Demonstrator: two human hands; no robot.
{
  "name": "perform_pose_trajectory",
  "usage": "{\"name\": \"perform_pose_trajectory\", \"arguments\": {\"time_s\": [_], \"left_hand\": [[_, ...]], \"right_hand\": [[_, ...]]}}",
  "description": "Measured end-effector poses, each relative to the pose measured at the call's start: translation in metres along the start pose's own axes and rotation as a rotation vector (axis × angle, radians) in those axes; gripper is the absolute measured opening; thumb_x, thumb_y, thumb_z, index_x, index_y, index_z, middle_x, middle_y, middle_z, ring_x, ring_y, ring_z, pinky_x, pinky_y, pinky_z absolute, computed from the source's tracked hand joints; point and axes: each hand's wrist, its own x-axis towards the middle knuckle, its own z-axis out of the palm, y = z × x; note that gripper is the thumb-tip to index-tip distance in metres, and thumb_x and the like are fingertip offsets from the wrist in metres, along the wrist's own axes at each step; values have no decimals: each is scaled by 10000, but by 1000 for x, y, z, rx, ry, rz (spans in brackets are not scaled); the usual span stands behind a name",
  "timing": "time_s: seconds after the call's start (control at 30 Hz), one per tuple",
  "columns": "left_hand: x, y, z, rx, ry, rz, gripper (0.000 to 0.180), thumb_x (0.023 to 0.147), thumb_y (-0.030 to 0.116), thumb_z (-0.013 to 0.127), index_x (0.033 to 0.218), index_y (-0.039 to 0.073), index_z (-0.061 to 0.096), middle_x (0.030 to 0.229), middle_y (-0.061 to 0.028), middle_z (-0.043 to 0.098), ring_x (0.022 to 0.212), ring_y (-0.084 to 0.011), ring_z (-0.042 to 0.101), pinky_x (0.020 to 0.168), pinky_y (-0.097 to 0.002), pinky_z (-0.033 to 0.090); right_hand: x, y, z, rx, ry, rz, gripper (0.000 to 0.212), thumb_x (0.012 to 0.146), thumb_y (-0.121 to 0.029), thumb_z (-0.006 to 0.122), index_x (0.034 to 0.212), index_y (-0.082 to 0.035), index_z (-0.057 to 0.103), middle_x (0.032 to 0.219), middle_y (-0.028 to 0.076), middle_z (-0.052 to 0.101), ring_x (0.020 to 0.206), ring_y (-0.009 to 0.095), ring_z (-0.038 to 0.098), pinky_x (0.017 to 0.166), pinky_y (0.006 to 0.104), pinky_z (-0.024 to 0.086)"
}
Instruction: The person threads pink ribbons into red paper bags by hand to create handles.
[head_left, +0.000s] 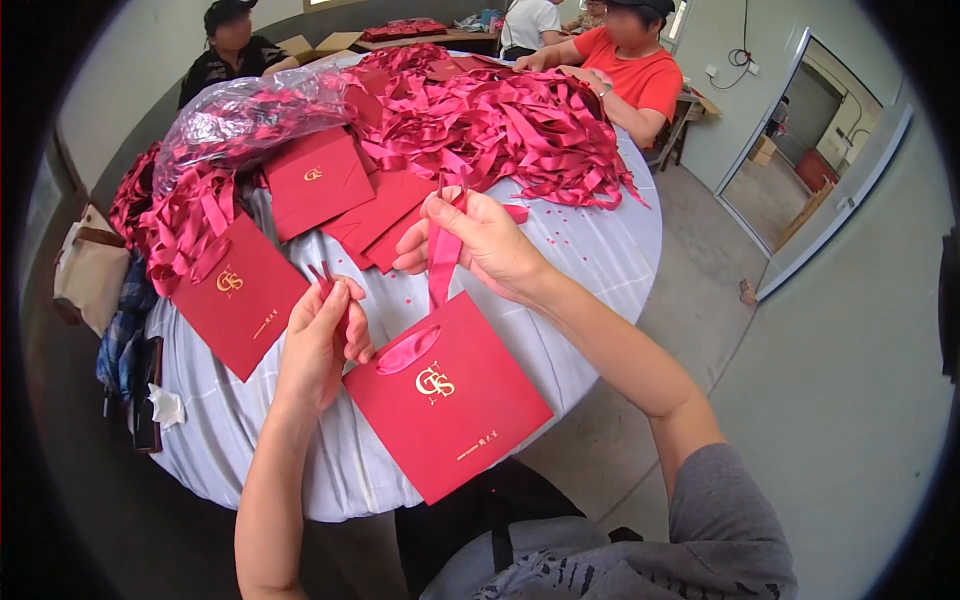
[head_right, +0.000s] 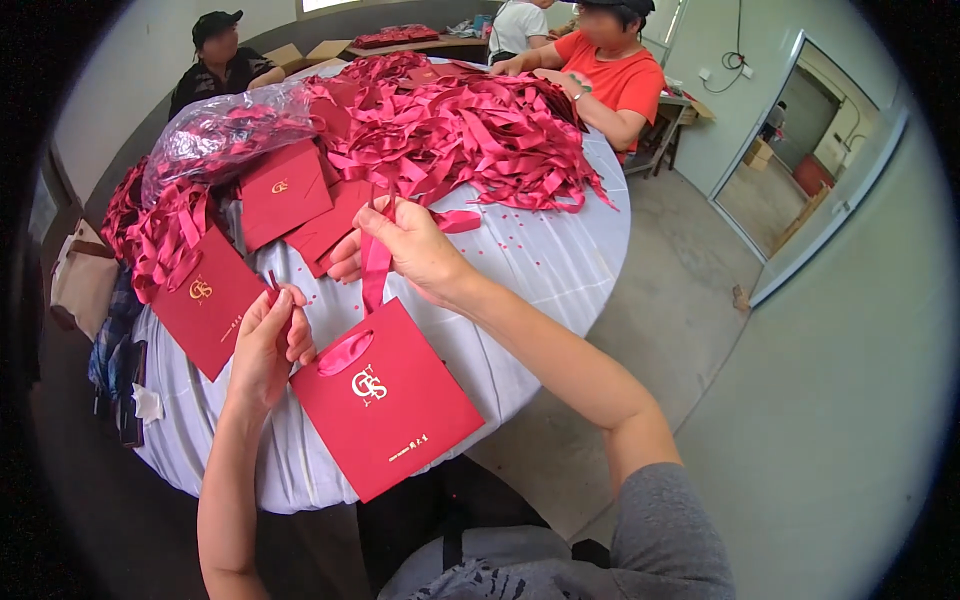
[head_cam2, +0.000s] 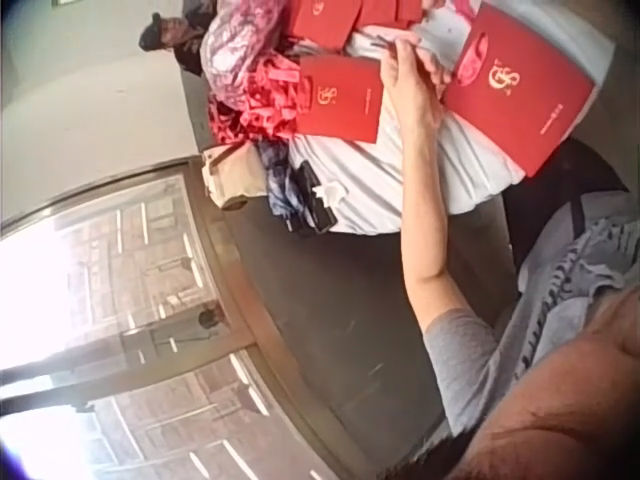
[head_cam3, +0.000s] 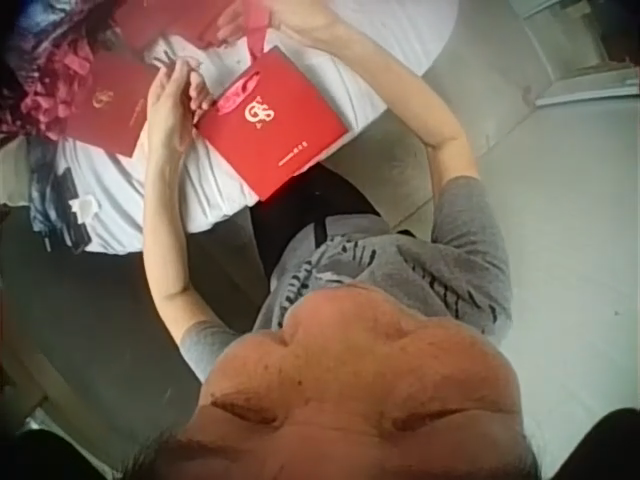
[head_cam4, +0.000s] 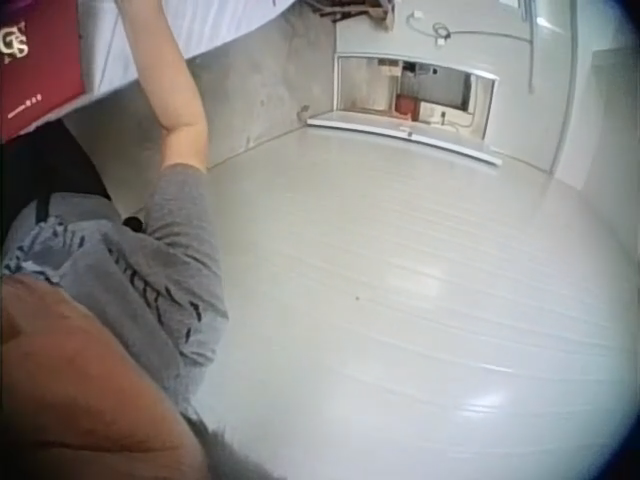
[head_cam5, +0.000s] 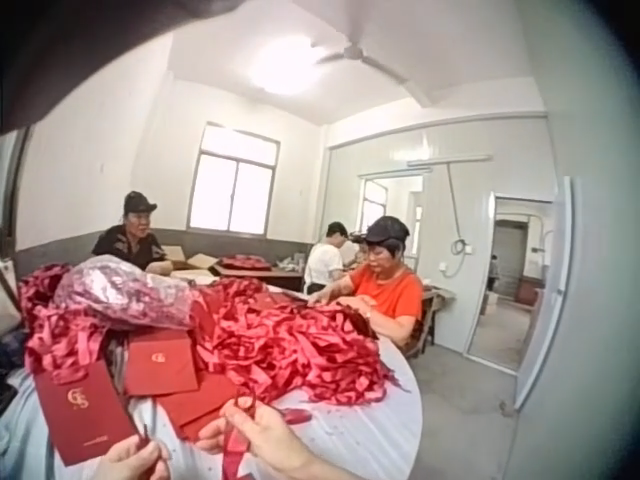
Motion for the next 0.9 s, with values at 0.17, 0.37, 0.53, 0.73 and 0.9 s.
{"name": "perform_pose_trajectory", "arguments": {"time_s": [0.17,0.37,0.53,0.73,0.9], "left_hand": [[-8,5,3,7,70,-9,217,1002,237,421,940,41,490,574,1,431,446,-95,360,458,-252,369],[-11,29,-2,-59,76,161,220,1003,229,403,952,32,486,594,-20,469,460,-122,428,500,-286,424],[-26,97,-24,241,187,607,225,993,214,427,965,15,528,626,-74,552,511,-149,548,531,-297,498],[-16,143,-120,1337,888,923,453,937,226,531,1269,-62,423,1221,-243,512,1147,-347,499,989,-380,381],[-25,75,-78,1763,632,896,595,821,197,671,1345,61,424,1383,-198,407,1306,-378,346,1082,-474,255]], "right_hand": [[1,9,-5,43,-103,85,230,985,-250,463,988,-21,479,929,211,646,868,316,669,810,440,545],[-4,-1,4,-104,-108,137,203,985,-226,462,980,-26,502,972,172,657,907,254,666,818,393,542],[41,-28,58,-76,-175,-128,216,987,-163,436,969,27,537,954,150,628,917,234,638,885,367,516],[110,-17,73,-580,-116,-255,544,843,-255,695,1235,46,468,1264,138,510,1114,197,546,945,311,447],[94,7,-13,-1176,-77,-295,515,779,-299,716,1141,31,559,1184,183,561,1114,248,543,959,335,423]]}}
